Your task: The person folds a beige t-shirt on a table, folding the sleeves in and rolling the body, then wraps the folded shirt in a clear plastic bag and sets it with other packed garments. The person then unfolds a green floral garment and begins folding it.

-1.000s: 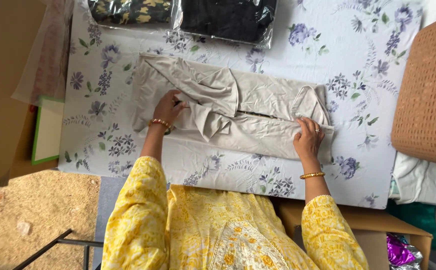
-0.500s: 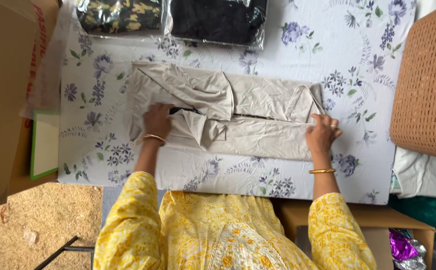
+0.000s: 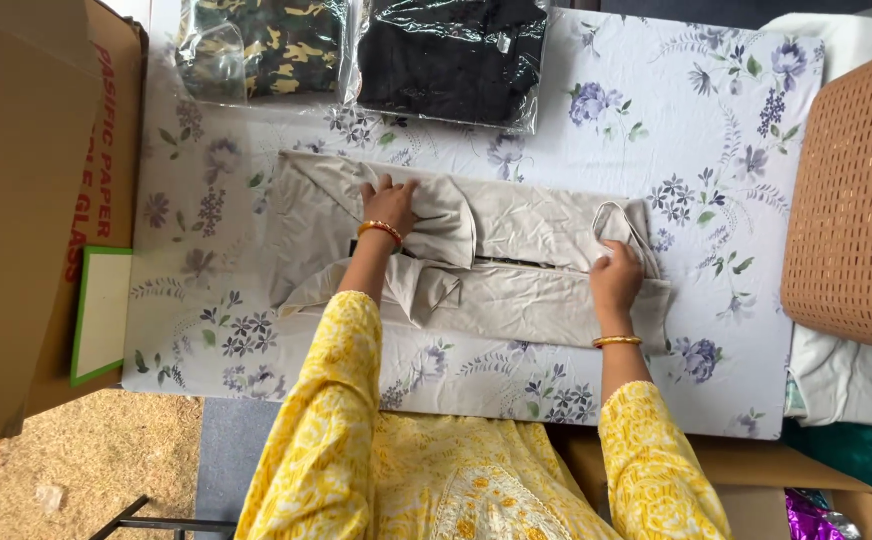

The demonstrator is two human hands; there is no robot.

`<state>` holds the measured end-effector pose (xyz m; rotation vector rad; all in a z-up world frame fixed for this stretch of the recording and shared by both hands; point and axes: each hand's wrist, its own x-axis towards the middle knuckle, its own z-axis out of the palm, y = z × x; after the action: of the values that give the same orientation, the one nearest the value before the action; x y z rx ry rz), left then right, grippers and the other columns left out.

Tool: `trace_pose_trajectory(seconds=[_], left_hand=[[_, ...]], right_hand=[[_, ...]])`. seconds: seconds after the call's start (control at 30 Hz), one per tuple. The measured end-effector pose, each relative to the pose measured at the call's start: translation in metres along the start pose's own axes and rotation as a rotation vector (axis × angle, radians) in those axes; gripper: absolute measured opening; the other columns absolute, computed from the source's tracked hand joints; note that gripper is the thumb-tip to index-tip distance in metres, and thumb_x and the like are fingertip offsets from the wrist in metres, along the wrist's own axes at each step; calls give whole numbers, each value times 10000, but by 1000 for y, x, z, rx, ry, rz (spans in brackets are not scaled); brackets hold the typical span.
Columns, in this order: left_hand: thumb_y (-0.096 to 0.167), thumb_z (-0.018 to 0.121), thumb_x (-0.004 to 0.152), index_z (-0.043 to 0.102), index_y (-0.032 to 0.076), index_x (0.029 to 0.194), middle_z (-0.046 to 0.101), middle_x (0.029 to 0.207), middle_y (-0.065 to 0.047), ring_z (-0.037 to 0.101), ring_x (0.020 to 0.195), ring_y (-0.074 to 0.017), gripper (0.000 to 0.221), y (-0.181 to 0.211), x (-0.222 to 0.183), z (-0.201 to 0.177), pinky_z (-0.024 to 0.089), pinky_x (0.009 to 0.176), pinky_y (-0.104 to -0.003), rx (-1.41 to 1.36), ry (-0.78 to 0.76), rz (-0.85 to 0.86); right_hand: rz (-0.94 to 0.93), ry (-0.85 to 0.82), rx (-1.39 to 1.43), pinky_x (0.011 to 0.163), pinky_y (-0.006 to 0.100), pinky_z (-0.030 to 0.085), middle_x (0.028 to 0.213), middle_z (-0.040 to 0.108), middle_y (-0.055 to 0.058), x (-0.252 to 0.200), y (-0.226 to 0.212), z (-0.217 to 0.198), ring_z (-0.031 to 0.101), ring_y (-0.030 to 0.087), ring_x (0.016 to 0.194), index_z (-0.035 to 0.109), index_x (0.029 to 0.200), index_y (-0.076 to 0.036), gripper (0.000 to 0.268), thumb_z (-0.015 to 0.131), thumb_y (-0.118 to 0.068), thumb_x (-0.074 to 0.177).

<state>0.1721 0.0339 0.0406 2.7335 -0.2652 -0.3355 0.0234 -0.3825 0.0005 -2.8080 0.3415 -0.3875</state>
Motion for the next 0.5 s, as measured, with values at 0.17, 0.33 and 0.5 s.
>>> trace_pose_trajectory(seconds=[0.17, 0.33, 0.5], left_hand=[[221, 793, 823, 774, 191, 1016, 708, 1097, -17, 529, 1166, -253, 196, -45, -9, -24, 351, 1010, -521, -46, -51, 13], [106, 911, 753, 718, 75, 1032, 682, 1010, -21, 599, 876, -164, 341, -130, -41, -44, 513, 799, -310, -477, 406, 76], [4, 766, 931, 690, 39, 1062, 650, 902, 46, 539, 783, -37, 155, -163, -90, -99, 456, 727, -209, -892, 297, -51]], right_hand=[[448, 175, 417, 629, 369, 545, 883, 696, 116, 5, 71, -3, 662, 245, 703, 695, 1033, -27, 192, 682, 4, 844], [900, 292, 1158, 507, 275, 469, 805, 649, 85, 6, 91, -53, 595, 156, 586, 651, 1008, 22, 81, 676, 28, 932], [995, 335, 1217, 544, 248, 504, 857, 707, 54, -1, 82, -87, 641, 125, 636, 688, 1049, -17, 107, 679, 14, 947]])
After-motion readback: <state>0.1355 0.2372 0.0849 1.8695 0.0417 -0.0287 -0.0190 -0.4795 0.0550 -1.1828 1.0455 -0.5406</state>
